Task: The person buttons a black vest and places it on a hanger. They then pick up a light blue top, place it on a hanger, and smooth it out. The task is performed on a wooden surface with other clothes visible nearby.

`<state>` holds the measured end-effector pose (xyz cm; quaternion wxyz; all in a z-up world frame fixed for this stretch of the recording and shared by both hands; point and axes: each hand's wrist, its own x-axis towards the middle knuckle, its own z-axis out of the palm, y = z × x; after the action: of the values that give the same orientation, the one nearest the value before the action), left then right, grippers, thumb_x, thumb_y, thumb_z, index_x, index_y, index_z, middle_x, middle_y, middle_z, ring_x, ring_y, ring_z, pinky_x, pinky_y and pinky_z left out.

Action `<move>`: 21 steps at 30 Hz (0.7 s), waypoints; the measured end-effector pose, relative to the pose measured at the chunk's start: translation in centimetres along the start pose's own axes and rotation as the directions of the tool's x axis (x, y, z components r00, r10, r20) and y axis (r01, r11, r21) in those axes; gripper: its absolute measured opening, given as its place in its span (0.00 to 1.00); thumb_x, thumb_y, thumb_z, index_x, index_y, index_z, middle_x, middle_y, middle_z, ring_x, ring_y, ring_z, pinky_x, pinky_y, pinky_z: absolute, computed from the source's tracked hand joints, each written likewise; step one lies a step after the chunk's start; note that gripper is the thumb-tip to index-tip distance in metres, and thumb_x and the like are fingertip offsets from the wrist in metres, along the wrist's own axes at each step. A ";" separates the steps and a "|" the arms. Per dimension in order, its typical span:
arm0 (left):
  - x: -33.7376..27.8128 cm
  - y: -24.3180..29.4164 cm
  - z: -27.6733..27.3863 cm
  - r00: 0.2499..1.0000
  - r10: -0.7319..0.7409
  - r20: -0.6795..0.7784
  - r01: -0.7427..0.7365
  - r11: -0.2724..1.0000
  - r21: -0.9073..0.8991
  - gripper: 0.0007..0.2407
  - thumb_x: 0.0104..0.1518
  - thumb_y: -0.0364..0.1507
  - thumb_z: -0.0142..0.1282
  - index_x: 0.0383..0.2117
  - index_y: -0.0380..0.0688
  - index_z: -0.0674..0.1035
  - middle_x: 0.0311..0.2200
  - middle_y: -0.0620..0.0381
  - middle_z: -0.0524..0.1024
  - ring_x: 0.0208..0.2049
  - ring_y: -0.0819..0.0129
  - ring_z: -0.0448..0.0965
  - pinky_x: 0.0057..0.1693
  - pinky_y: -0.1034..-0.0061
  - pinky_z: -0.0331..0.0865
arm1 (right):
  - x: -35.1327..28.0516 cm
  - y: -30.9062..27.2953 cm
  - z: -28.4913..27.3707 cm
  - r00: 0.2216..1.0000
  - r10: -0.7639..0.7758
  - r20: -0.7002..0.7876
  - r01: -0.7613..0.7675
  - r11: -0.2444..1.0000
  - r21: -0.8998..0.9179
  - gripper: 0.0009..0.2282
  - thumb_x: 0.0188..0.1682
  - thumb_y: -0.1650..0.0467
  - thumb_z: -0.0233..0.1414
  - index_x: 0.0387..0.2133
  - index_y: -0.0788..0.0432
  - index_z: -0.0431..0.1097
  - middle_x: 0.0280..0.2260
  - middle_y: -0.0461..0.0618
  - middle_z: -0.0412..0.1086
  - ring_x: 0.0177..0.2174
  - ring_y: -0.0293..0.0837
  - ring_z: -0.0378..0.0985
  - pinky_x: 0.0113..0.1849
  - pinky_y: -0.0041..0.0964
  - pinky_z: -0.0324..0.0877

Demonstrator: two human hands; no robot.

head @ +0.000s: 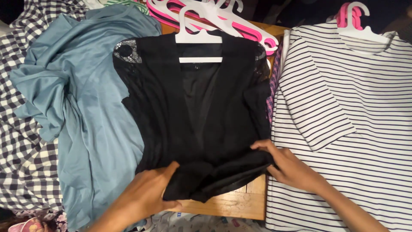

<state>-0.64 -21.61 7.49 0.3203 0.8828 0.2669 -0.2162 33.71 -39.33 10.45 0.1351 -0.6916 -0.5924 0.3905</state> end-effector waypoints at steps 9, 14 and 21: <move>-2.1 2.4 -3.1 0.960 0.241 0.145 -0.218 0.963 -0.160 0.24 0.48 0.26 0.66 0.55 0.48 0.75 0.49 0.55 0.81 0.49 0.54 0.80 0.50 0.64 0.74 | -0.6 2.4 -0.1 0.950 -0.043 0.309 0.104 0.977 -0.184 0.27 0.49 0.54 0.54 0.58 0.55 0.64 0.37 0.51 0.78 0.32 0.48 0.77 0.38 0.41 0.71; -3.2 3.3 -4.8 0.917 0.276 0.287 -0.183 0.933 -0.310 0.28 0.56 0.45 0.57 0.65 0.61 0.67 0.55 0.59 0.75 0.55 0.59 0.76 0.54 0.67 0.72 | -1.0 -2.2 -2.5 0.812 -0.162 0.561 0.214 0.976 -0.027 0.27 0.39 0.57 0.64 0.50 0.51 0.64 0.27 0.45 0.73 0.25 0.46 0.75 0.26 0.40 0.70; -1.1 -0.4 -2.8 0.456 0.887 0.070 -0.727 0.417 -0.546 0.21 0.66 0.42 0.41 0.46 0.28 0.69 0.36 0.35 0.75 0.33 0.42 0.76 0.37 0.58 0.69 | -1.3 -1.2 -5.0 0.582 -0.718 0.381 0.460 0.677 0.575 0.28 0.59 0.55 0.47 0.52 0.74 0.62 0.38 0.61 0.74 0.33 0.61 0.78 0.35 0.48 0.74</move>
<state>-1.12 -19.87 9.87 0.6164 0.7466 -0.2213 -0.1170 36.30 -38.86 15.02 0.2165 -0.2477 -0.7057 0.6275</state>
